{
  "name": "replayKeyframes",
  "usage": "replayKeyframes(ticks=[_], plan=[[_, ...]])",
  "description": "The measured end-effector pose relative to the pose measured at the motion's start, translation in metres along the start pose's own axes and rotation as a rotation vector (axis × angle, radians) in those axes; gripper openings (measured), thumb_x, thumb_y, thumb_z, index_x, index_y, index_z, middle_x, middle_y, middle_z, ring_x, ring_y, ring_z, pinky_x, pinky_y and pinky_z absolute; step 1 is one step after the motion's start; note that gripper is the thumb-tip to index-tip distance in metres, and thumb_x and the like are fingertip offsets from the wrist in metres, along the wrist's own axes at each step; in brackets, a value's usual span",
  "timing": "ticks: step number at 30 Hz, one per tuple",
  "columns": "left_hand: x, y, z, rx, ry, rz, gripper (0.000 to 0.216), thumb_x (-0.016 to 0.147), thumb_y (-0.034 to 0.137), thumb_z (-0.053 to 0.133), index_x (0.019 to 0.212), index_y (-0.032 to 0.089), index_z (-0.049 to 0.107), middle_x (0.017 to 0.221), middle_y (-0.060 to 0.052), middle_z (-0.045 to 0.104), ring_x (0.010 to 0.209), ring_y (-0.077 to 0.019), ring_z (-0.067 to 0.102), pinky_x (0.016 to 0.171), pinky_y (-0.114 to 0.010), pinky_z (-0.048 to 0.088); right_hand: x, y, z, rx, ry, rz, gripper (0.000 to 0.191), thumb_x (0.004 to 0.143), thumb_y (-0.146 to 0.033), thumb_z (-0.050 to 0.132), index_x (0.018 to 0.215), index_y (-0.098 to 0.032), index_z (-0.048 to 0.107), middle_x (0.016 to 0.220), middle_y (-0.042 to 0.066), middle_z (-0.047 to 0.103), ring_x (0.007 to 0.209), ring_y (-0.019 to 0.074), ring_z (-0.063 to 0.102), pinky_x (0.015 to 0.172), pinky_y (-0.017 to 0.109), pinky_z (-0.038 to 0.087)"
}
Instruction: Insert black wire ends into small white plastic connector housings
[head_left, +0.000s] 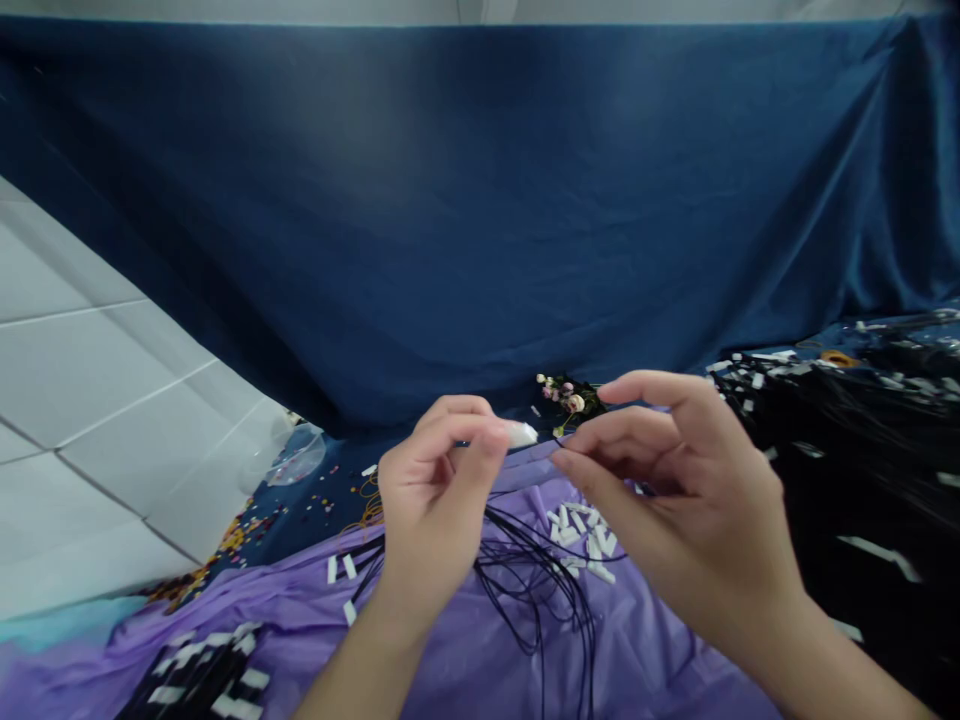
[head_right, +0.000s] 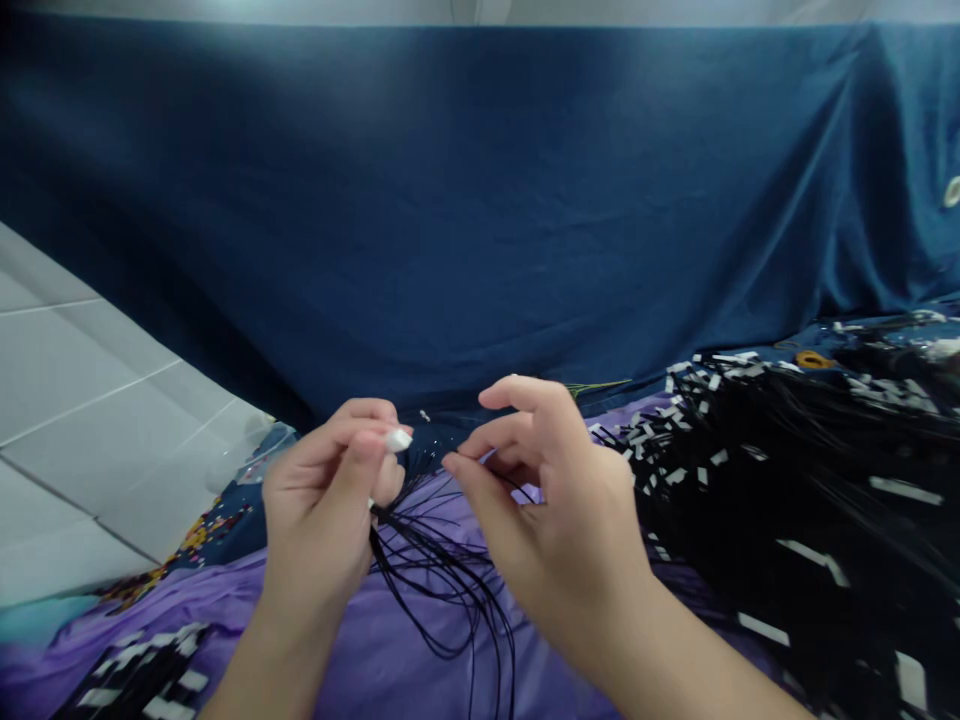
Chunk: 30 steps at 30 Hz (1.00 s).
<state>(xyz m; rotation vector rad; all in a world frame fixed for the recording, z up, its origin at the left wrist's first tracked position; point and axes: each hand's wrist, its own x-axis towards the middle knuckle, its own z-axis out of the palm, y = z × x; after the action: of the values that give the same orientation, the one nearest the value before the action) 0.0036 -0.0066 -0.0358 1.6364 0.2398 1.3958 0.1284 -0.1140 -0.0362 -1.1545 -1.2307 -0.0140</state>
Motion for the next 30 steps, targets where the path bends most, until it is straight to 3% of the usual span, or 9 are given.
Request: replayKeyframes(ticks=[4, 9, 12, 15, 30], plan=[[0.005, -0.001, 0.001, -0.035, 0.173, -0.235, 0.028, 0.083, 0.044, 0.072, 0.071, 0.019, 0.070, 0.067, 0.003, 0.055, 0.041, 0.0003, 0.030, 0.038, -0.016, 0.020, 0.003, -0.004, -0.003, 0.156, -0.051, 0.110, 0.037, 0.082, -0.017, 0.071, 0.110, -0.028, 0.049, 0.074, -0.004, 0.070, 0.057, 0.0143, 0.066, 0.048, 0.023, 0.055], [0.008, 0.006, 0.005, -0.128, 0.078, -0.468, 0.044, 0.076, 0.046, 0.077, 0.056, 0.012, 0.057, 0.053, 0.004, 0.043, 0.039, 0.0014, 0.026, 0.038, -0.015, 0.017, 0.006, -0.002, -0.002, 0.263, -0.147, 0.244, 0.038, 0.082, -0.020, 0.072, 0.110, -0.027, 0.047, 0.072, -0.003, 0.070, 0.056, 0.0139, 0.064, 0.047, 0.022, 0.052], [0.008, 0.008, 0.007, -0.178, 0.052, -0.543, 0.041, 0.075, 0.045, 0.078, 0.060, 0.011, 0.061, 0.052, 0.005, 0.044, 0.038, 0.0018, 0.025, 0.039, -0.014, 0.017, 0.006, 0.001, -0.002, 0.261, -0.157, 0.284, 0.039, 0.082, -0.023, 0.073, 0.110, -0.027, 0.046, 0.071, -0.003, 0.069, 0.054, 0.0134, 0.062, 0.045, 0.022, 0.050], [0.008, 0.007, 0.008, -0.201, 0.052, -0.567, 0.039, 0.074, 0.047, 0.078, 0.065, 0.011, 0.065, 0.051, 0.005, 0.045, 0.038, 0.0015, 0.027, 0.038, -0.014, 0.016, 0.006, 0.002, -0.002, 0.252, -0.165, 0.298, 0.039, 0.082, -0.024, 0.073, 0.110, -0.028, 0.046, 0.072, -0.003, 0.068, 0.054, 0.0133, 0.061, 0.044, 0.021, 0.049], [0.006, 0.003, 0.009, -0.086, 0.036, -0.503, 0.043, 0.079, 0.046, 0.073, 0.058, 0.012, 0.057, 0.049, 0.005, 0.040, 0.040, 0.0006, 0.025, 0.039, -0.015, 0.016, 0.009, 0.001, -0.003, 0.265, -0.170, 0.396, 0.045, 0.080, -0.028, 0.075, 0.112, -0.027, 0.044, 0.071, -0.003, 0.066, 0.053, 0.0135, 0.059, 0.046, 0.024, 0.049]])
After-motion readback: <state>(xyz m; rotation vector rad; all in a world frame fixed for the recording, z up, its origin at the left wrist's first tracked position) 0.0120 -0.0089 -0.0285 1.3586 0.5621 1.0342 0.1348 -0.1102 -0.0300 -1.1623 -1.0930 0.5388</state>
